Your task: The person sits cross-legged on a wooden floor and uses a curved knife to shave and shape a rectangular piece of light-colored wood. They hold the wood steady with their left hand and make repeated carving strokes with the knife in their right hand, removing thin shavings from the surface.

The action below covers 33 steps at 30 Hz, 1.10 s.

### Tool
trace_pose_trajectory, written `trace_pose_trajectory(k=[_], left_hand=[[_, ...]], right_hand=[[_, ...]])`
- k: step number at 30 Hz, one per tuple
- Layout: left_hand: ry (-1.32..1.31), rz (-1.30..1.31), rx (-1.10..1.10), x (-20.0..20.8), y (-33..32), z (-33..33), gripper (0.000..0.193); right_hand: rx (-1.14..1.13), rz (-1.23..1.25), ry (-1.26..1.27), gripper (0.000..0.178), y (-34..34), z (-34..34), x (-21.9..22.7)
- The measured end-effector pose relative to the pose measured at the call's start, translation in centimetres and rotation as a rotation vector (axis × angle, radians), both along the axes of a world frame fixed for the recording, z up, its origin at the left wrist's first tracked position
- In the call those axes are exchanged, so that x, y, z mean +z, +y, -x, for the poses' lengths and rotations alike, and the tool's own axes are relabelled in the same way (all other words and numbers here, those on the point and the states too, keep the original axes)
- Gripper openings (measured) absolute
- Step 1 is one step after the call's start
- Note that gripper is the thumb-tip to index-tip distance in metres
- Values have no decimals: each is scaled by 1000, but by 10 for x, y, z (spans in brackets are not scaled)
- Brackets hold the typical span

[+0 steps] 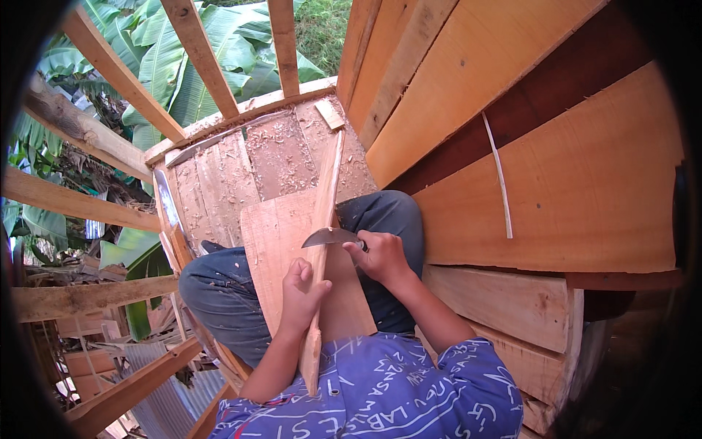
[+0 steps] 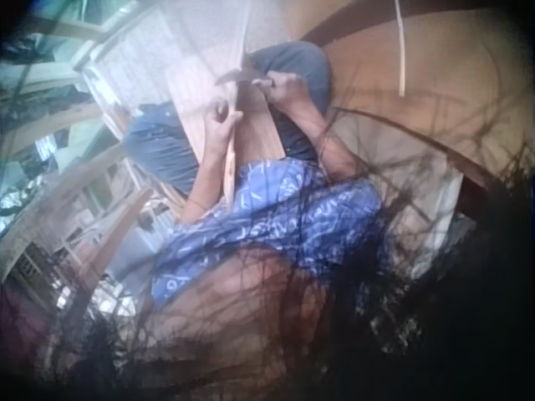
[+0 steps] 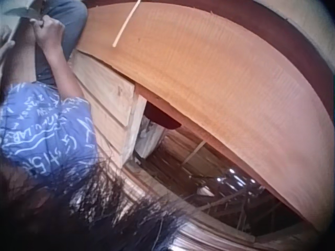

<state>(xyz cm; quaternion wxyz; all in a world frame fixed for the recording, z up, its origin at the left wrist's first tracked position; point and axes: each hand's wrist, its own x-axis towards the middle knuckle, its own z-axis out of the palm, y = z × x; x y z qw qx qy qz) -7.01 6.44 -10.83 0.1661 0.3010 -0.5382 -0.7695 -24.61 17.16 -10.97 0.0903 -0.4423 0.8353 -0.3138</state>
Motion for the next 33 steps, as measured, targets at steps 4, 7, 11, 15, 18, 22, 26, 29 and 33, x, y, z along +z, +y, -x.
trace_pose_trajectory(k=[4, 7, 11, 15, 18, 22, 26, 29, 33], left_hand=[[25, -20, -2, 4, -2, -2, 39], [17, 23, -2, -1, -3, -2, 40], [6, -133, -15, 11, -3, 0, 41], [11, 49, -11, -5, -2, -4, 42], [-3, 42, -18, -7, -6, -5, 42], [34, -48, -13, 5, -3, -2, 42], [49, -70, -24, 2, -5, -3, 41], [6, -25, -17, 7, -4, 1, 41], [52, -44, 4, 2, -3, 1, 40]], right_hand=[[194, 94, -1, 51, 3, -15, 2], [9, 3, 5, 50, -3, 2, -2], [340, 120, 38, 51, 5, -13, 4], [-206, 172, -424, 51, -5, 12, -5], [-19, 110, -181, 48, -2, 13, 7], [78, 15, -195, 47, 2, 0, 6], [96, 32, -190, 46, 3, -8, 5], [161, 82, -203, 42, 5, -12, 1], [76, 101, -230, 37, 4, -18, 6]])
